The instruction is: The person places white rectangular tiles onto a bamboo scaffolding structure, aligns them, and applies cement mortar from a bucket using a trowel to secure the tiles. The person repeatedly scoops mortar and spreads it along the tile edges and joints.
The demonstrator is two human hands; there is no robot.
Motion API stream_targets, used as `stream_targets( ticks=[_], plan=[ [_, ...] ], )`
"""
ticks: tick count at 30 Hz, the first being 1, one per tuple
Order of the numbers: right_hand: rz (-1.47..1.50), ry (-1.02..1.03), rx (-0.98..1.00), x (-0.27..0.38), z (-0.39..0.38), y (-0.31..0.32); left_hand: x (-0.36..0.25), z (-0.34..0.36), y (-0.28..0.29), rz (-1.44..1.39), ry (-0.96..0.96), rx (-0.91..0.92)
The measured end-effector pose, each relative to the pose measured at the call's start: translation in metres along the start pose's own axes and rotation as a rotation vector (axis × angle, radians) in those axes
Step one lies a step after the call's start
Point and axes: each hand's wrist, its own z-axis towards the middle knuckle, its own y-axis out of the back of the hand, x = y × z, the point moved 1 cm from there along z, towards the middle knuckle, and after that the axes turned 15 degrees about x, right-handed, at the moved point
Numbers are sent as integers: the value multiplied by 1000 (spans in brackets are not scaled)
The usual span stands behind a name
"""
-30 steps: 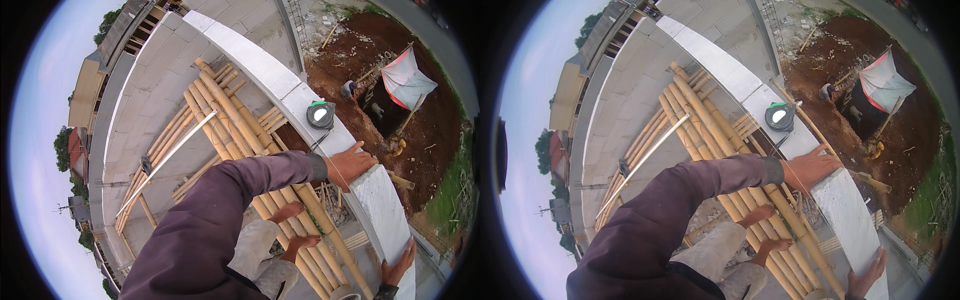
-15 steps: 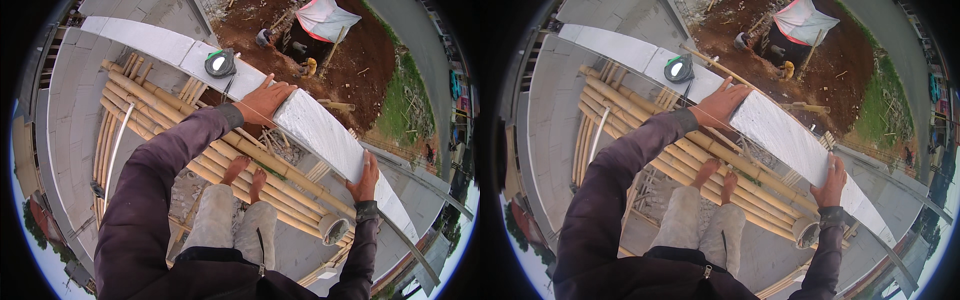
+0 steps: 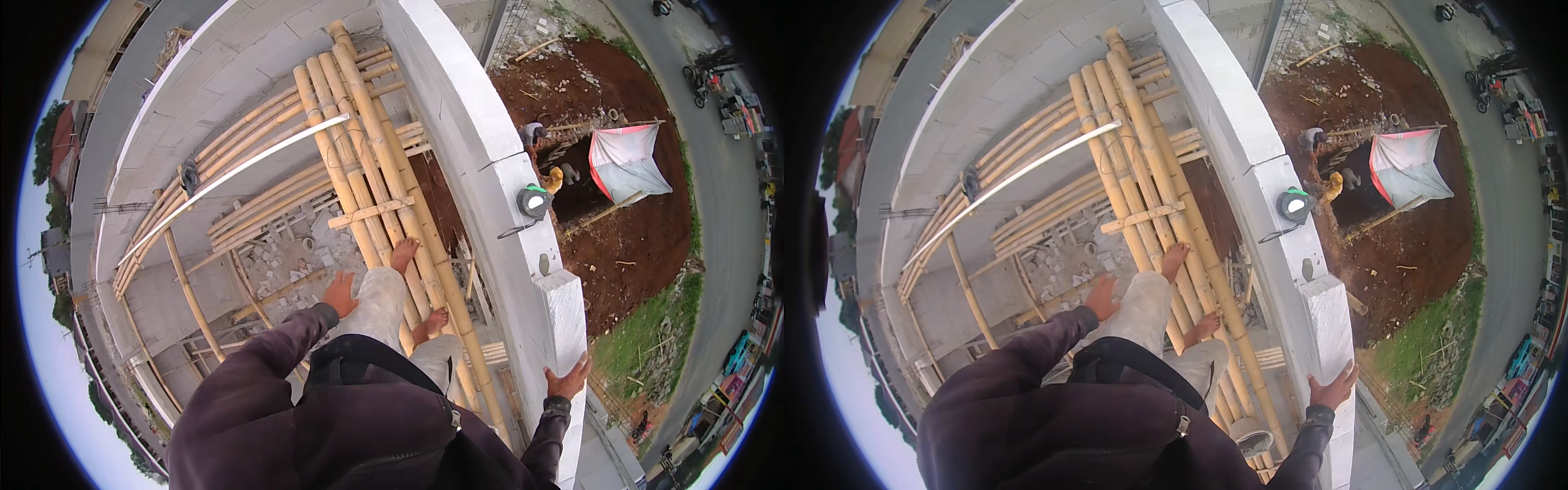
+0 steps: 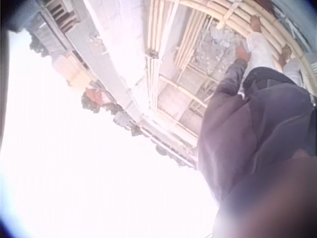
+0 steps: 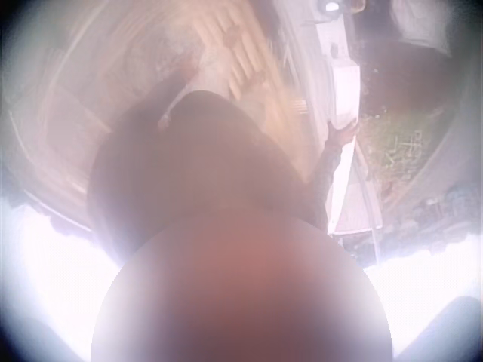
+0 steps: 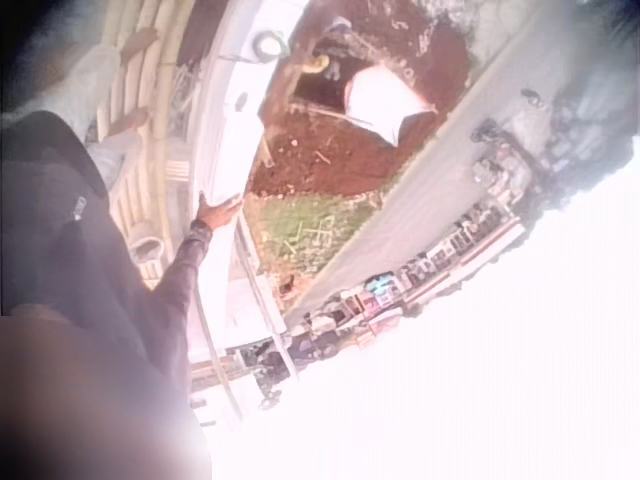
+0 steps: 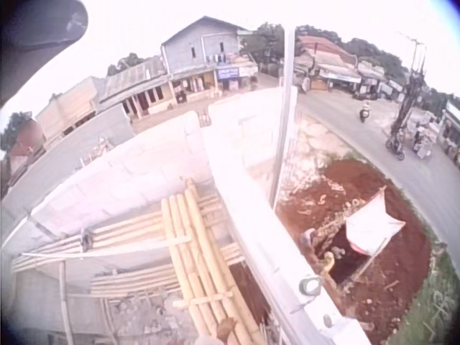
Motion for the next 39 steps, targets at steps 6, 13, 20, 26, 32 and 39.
stream_targets(
  ticks=[6,13,20,26,32,39],
  plan=[
    [309,356,-181,197,-10,-12,183,-83,91,-147,388,-83],
    [474,596,38,388,14,-21,204,-97,212,-429,224,-346],
    [111,445,265,498,85,-30,195,-15,378,-503,38,-593],
    [327,205,344,661,130,9,212,34,532,-364,213,-420],
    [382,274,259,781,157,71,179,81,726,-417,49,-507],
    [606,63,41,841,184,72,28,237,1056,-23,-564,-852]
  ],
)
